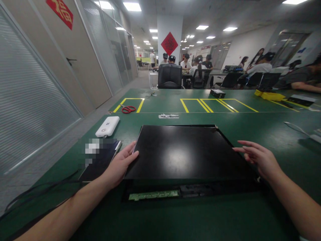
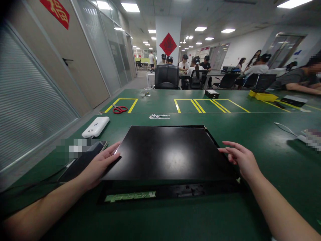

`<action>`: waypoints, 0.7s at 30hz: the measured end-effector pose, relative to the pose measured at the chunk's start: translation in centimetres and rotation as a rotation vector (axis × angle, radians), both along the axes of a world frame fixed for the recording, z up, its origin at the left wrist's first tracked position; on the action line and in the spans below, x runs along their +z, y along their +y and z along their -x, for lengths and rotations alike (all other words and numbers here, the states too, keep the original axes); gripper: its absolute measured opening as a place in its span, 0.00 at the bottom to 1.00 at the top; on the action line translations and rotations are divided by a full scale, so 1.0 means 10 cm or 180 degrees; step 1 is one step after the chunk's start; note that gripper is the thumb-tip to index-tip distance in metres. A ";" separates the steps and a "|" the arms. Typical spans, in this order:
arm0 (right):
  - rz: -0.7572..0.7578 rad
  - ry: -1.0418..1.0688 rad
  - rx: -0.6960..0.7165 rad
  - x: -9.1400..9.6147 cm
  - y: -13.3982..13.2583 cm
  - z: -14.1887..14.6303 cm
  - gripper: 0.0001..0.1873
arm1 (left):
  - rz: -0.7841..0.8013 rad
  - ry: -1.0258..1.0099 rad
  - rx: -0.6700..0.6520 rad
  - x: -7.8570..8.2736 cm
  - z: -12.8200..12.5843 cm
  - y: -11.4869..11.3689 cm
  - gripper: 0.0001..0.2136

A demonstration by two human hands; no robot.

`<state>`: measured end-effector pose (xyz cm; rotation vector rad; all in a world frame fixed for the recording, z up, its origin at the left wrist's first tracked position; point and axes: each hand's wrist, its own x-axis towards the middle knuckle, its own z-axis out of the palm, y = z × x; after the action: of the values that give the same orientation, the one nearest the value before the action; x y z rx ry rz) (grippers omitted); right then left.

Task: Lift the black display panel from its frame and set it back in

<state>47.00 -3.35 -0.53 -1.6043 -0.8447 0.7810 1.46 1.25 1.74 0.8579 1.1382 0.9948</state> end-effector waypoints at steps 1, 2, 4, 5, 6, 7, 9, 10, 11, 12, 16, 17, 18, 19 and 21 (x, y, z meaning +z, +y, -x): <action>-0.0001 -0.0011 -0.0007 0.00 0.00 0.00 0.20 | -0.0060 0.0018 0.0001 -0.02 0.00 0.00 0.35; 0.0001 -0.0030 -0.0012 -0.01 0.00 0.00 0.20 | -0.0152 0.0052 0.0006 -0.04 0.00 0.00 0.36; 0.0018 -0.0085 -0.0009 -0.02 0.00 0.00 0.20 | -0.0425 0.0182 0.0011 -0.09 0.01 0.00 0.40; 0.0034 -0.0116 -0.0002 -0.02 0.00 -0.01 0.20 | -0.0589 0.0265 -0.0012 -0.11 0.01 -0.01 0.41; 0.0056 -0.0157 0.0008 -0.02 -0.01 -0.01 0.20 | -0.0756 0.0362 -0.0057 -0.12 0.01 -0.02 0.42; 0.0079 -0.0212 0.0014 -0.02 -0.01 -0.01 0.20 | -0.0908 0.0475 -0.0122 -0.13 0.01 -0.03 0.42; 0.0142 -0.0360 0.0008 -0.02 -0.01 0.00 0.20 | -0.1179 0.0731 -0.0252 -0.14 0.02 -0.06 0.41; 0.0172 -0.0445 -0.0003 -0.02 -0.01 0.01 0.20 | -0.1294 0.0871 -0.0307 -0.14 0.02 -0.08 0.40; 0.0202 -0.0523 -0.0012 -0.01 -0.01 0.01 0.21 | -0.1409 0.1018 -0.0350 -0.14 0.02 -0.10 0.39; 0.0235 -0.0587 -0.0025 -0.01 -0.01 0.02 0.21 | -0.1546 0.1173 -0.0394 -0.14 0.02 -0.12 0.38; 0.0375 -0.0720 -0.0113 -0.01 0.00 0.03 0.26 | -0.2296 0.1853 -0.0675 -0.19 0.01 -0.15 0.27; 0.0417 -0.0775 -0.0160 -0.01 0.00 0.03 0.27 | -0.2478 0.2021 -0.0724 -0.22 0.00 -0.15 0.24; 0.0454 -0.0835 -0.0194 -0.01 0.01 0.03 0.29 | -0.2636 0.2186 -0.0746 -0.24 0.00 -0.14 0.22; 0.0487 -0.0890 -0.0209 -0.01 0.01 0.02 0.30 | -0.2766 0.2328 -0.0732 -0.27 0.00 -0.14 0.21; 0.0532 -0.0971 -0.0207 -0.02 0.01 0.02 0.30 | -0.2964 0.2538 -0.0670 -0.32 0.00 -0.13 0.19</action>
<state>46.84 -3.21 -0.73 -1.9224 -0.9568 0.5804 1.43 -0.08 -1.42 2.2180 1.1630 1.0224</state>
